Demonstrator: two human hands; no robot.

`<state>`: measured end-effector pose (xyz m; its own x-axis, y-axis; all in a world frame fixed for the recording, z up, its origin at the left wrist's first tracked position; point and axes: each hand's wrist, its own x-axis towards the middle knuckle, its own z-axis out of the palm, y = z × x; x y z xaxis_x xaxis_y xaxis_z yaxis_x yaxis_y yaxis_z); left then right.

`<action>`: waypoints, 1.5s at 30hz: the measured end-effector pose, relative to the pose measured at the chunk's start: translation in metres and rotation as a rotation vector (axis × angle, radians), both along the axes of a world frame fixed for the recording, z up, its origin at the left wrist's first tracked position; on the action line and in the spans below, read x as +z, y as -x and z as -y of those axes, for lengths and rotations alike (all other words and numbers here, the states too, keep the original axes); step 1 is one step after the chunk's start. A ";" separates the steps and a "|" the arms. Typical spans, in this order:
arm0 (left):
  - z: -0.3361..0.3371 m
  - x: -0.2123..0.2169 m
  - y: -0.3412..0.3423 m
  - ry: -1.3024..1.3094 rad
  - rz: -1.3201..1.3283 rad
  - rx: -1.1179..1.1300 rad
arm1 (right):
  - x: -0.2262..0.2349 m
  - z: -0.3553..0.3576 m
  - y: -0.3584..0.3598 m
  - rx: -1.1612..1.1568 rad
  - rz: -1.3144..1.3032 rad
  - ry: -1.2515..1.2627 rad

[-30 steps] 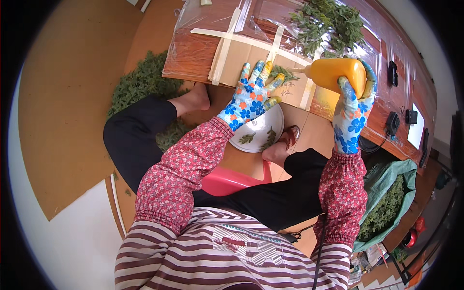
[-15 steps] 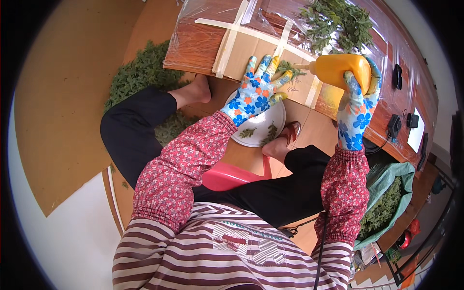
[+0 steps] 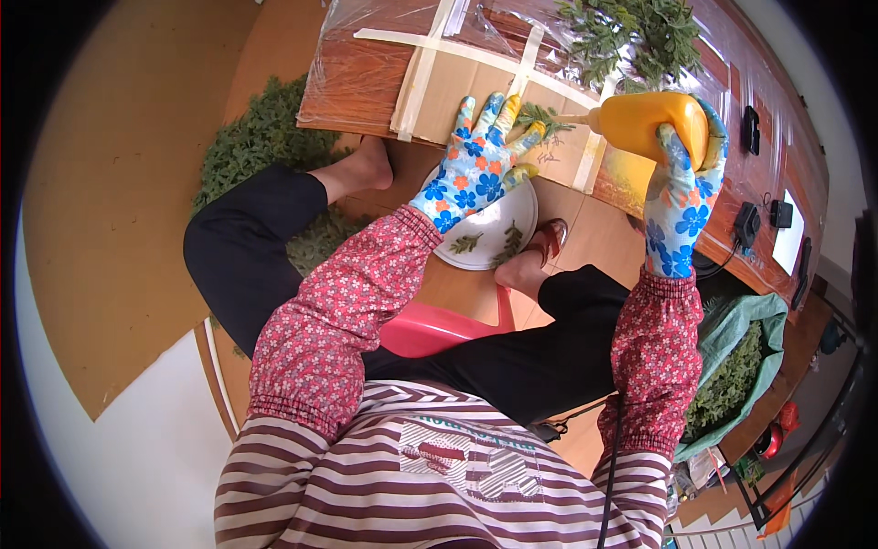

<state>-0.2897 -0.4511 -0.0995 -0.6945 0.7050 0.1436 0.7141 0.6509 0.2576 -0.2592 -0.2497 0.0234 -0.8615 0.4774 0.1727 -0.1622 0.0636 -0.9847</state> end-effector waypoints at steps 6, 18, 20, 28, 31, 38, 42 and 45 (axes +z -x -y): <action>-0.003 0.000 -0.001 0.011 -0.007 0.006 | -0.002 -0.008 -0.004 -0.013 -0.004 -0.041; -0.003 -0.002 0.000 -0.007 -0.021 0.012 | 0.003 -0.001 -0.003 -0.030 -0.047 -0.028; -0.003 -0.001 -0.001 -0.015 -0.031 0.018 | 0.003 0.001 -0.001 -0.006 -0.026 -0.055; -0.003 0.000 0.000 -0.028 -0.013 0.013 | -0.002 -0.015 -0.005 -0.015 -0.011 -0.102; -0.003 -0.001 0.000 -0.032 -0.020 0.025 | -0.004 -0.021 -0.007 -0.021 -0.008 -0.100; -0.004 0.003 -0.001 -0.032 -0.017 0.031 | -0.008 -0.035 -0.007 -0.047 -0.074 -0.109; -0.004 0.001 -0.001 -0.055 -0.026 0.029 | -0.009 -0.038 -0.013 -0.054 -0.117 -0.290; -0.004 -0.001 -0.001 -0.049 -0.029 0.028 | -0.010 -0.033 -0.008 -0.006 -0.092 -0.185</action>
